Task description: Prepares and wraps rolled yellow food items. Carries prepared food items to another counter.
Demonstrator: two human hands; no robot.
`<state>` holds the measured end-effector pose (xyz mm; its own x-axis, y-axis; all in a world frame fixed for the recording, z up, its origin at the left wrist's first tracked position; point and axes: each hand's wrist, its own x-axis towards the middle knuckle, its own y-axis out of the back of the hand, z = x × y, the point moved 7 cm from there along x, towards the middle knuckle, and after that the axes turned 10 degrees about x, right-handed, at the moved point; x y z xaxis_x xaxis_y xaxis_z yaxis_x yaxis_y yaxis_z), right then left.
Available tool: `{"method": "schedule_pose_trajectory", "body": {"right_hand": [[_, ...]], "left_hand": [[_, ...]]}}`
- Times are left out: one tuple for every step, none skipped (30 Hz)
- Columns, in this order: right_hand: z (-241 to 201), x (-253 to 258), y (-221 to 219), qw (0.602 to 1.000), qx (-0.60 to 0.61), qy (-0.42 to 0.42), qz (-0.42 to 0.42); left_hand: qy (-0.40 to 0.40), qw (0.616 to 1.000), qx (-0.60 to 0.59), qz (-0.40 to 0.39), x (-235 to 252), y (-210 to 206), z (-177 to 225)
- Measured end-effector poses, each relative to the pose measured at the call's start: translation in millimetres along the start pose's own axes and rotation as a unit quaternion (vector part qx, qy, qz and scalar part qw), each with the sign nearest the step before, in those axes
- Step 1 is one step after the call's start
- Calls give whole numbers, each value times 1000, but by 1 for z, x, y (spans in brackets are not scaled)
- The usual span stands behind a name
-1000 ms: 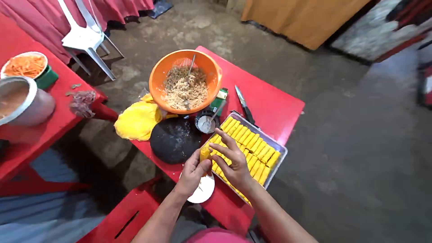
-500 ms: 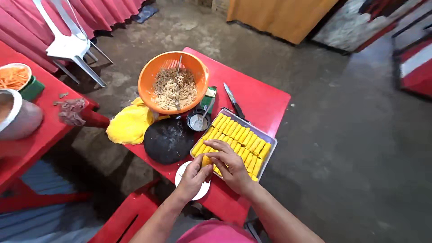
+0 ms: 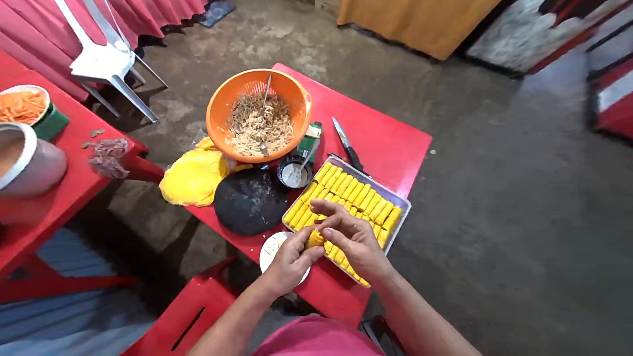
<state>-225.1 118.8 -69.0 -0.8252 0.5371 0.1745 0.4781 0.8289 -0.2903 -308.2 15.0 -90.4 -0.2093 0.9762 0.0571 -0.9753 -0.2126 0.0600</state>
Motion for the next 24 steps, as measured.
{"method": "schedule_pose_trajectory", "body": {"right_hand": [[2, 1, 1, 999, 41, -18, 9], [3, 1, 1, 998, 56, -24, 15], [3, 0, 1, 999, 41, -20, 20], [1, -1, 1, 1000, 8, -4, 23], [-2, -4, 1, 999, -42, 25, 22], [-6, -6, -1, 992, -109, 65, 20], [-10, -10, -4, 978, -176, 107, 21], [-13, -13, -8, 962, -232, 142, 16], [-14, -16, -12, 947, -274, 168, 6], [-15, -18, -15, 936, -299, 183, -3], [-14, -20, -17, 931, -312, 191, -7], [-12, -21, -18, 929, -315, 194, -9], [-9, -22, -19, 927, -321, 195, -7], [-7, -22, -21, 921, -335, 197, -7], [-4, -22, -22, 916, -345, 204, -5], [-2, -21, -24, 909, -359, 210, -3], [0, -21, -26, 903, -371, 215, -2], [2, -19, -28, 902, -376, 214, -2], [5, -18, -29, 906, -370, 207, -4], [9, -15, -29, 916, -352, 194, -8], [13, -12, -28, 931, -321, 171, -15], [19, -8, -27, 952, -273, 137, -21], [24, -2, -24, 974, -206, 95, -22], [30, 5, -21, 988, -141, 53, -19]], "left_hand": [[-11, 1000, 4, -1, 0, 0, 2], [-17, 1000, 13, 0, 0, 0, 3], [-15, 1000, 24, 2, 0, 0, 4], [-12, 1000, 27, 4, -1, 0, 5], [-7, 1000, 27, 4, -2, 0, 5], [2, 1000, 22, 5, -2, 0, 3], [9, 1000, 10, 7, -2, 0, 1], [17, 1000, -6, 8, -3, 0, -1], [25, 999, -18, 9, -3, 0, -2], [33, 999, -23, 12, -4, 1, -4], [39, 999, -21, 15, -5, 2, -5], [40, 999, -19, 17, -5, 3, -5], [43, 999, -15, 17, -6, 4, -6], [49, 999, -14, 17, -7, 4, -8], [56, 998, -22, 18, -8, 4, -11], [64, 997, -32, 19, -9, 5, -14], [73, 996, -39, 21, -10, 5, -17], [84, 995, -42, 25, -11, 6, -19], [91, 994, -43, 32, -12, 8, -22], [90, 994, -42, 39, -13, 10, -25], [82, 995, -38, 45, -14, 12, -28], [71, 996, -32, 52, -14, 16, -31], [64, 996, -30, 58, -14, 20, -33], [62, 996, -32, 64, -13, 25, -34]]}}
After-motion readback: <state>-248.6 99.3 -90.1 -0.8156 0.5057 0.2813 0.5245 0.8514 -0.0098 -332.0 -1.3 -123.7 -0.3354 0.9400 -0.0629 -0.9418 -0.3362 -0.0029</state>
